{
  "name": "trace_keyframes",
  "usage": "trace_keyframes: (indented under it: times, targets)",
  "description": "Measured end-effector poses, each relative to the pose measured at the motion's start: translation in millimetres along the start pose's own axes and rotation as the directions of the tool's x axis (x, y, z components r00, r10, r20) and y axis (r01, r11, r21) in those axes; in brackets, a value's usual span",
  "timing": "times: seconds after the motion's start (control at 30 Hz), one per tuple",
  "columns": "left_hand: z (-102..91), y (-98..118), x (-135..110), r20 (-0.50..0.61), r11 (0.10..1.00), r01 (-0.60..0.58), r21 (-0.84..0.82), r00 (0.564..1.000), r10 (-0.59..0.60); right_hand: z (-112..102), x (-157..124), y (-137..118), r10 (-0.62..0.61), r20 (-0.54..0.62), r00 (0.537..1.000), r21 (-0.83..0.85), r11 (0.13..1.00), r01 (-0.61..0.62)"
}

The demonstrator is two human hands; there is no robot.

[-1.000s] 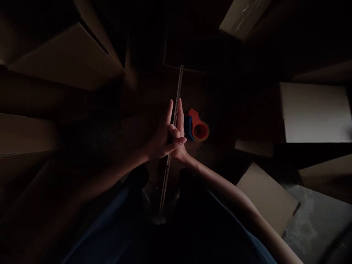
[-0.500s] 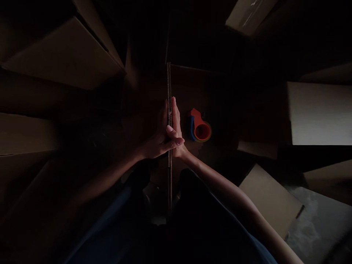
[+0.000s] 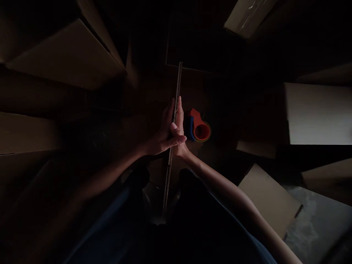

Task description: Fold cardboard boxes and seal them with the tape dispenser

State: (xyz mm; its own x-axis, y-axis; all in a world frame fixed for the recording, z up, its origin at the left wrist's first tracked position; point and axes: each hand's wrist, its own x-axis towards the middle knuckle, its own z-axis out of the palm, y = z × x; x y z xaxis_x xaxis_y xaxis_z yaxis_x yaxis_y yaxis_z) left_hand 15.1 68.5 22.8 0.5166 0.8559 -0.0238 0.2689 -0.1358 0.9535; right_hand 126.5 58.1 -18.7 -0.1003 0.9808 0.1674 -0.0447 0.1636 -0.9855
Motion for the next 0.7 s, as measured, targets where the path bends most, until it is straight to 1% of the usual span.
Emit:
trace_keyframes:
  times: [0.03,0.07,0.13,0.23,0.33,0.4,0.5,0.57,0.67,0.7]
  targets:
    - [-1.7,0,0,0.006,1.000,0.001,-0.013,1.000,0.000,-1,1,1,-0.047,0.014,0.999,-0.126,0.991,0.048]
    - [-3.7,0,1,0.017,1.000,-0.003,-0.017,1.000,0.004,-2,1,1,-0.078,0.035,0.996,-0.184,0.979,0.083]
    - [-7.6,1,1,0.045,1.000,-0.013,-0.012,0.999,0.014,-5,3,1,-0.103,0.058,0.993,-0.241,0.964,0.114]
    - [-10.7,3,-3,0.046,0.999,0.037,-0.020,0.998,-0.036,-10,6,-1,-0.061,0.104,0.993,-0.297,0.951,0.090]
    - [-8.0,-1,-11,0.007,0.993,0.107,-0.043,0.994,-0.107,-15,8,-5,-0.010,0.180,0.984,-0.265,0.962,0.058]
    - [-4.8,-6,-16,-0.036,0.991,0.116,-0.061,0.992,-0.118,-20,9,-8,0.022,0.225,0.974,-0.226,0.974,0.030]
    - [-2.5,-16,-20,-0.045,0.990,0.107,-0.096,0.993,-0.112,-25,11,-10,0.053,0.258,0.965,-0.217,0.976,0.004]
    - [-3.3,-21,-19,-0.043,0.990,0.061,-0.124,0.997,-0.067,-26,12,-8,0.037,0.258,0.965,-0.197,0.980,0.015]
    - [-5.9,-28,-17,-0.073,0.977,-0.059,-0.205,0.996,0.045,-25,13,-1,-0.018,0.243,0.970,-0.139,0.989,0.053]
    - [-6.6,-30,-16,-0.069,0.970,-0.080,-0.231,0.995,0.066,-24,14,2,-0.034,0.238,0.971,-0.127,0.990,0.066]
